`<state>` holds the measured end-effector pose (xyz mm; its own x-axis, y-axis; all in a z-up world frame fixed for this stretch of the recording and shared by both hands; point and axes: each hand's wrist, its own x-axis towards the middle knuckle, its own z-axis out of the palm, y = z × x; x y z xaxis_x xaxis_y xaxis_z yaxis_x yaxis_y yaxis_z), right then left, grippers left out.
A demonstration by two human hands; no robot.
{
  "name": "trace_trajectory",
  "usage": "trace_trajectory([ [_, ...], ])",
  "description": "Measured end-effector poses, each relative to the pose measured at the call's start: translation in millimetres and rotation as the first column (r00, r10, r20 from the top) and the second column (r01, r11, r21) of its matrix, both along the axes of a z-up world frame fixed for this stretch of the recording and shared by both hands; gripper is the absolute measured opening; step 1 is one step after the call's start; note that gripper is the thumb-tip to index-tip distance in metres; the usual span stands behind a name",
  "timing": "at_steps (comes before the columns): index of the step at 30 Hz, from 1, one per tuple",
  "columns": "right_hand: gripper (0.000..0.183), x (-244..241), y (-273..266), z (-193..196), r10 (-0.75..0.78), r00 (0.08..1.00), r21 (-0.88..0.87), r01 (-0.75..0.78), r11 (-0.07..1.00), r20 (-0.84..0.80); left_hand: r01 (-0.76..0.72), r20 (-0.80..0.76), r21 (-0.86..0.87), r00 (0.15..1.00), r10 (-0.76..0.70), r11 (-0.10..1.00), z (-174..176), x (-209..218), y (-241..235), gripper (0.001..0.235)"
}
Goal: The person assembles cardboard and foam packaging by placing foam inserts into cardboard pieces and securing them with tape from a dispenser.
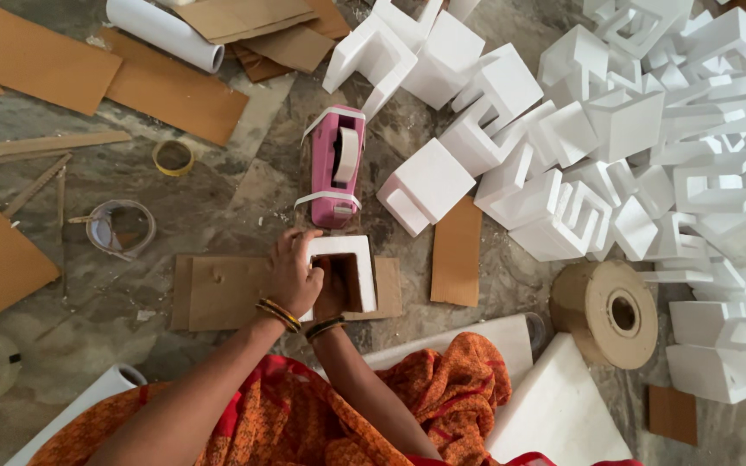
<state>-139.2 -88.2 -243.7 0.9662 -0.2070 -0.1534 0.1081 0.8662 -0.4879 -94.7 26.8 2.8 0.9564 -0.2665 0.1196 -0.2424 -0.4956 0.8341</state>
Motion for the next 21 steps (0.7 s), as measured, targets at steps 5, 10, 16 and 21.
trace_trajectory([
  [5, 0.044, -16, 8, 49, -0.036, 0.934, -0.475, -0.148, 0.867, -0.357, -0.023, 0.050, -0.034, 0.998, 0.025, 0.999, -9, -2, -3, 0.064],
  [10, 0.048, -75, 6, 211, -0.008, 0.646, -0.606, -0.712, 0.354, -0.763, -0.040, 0.055, -0.050, 0.998, 0.043, 0.998, -10, -2, -4, 0.067],
  [16, 0.066, -32, -43, 290, -0.187, 0.982, -0.900, -0.049, -0.434, 0.036, 0.022, -0.028, -0.029, 0.999, -0.023, 0.999, -8, 4, -1, 0.074],
  [21, 0.084, -29, -63, 252, -0.156, 0.960, -0.925, -0.269, -0.269, -0.233, 0.046, 0.155, -0.080, 0.987, -0.033, 0.996, -3, 2, 2, 0.065],
])
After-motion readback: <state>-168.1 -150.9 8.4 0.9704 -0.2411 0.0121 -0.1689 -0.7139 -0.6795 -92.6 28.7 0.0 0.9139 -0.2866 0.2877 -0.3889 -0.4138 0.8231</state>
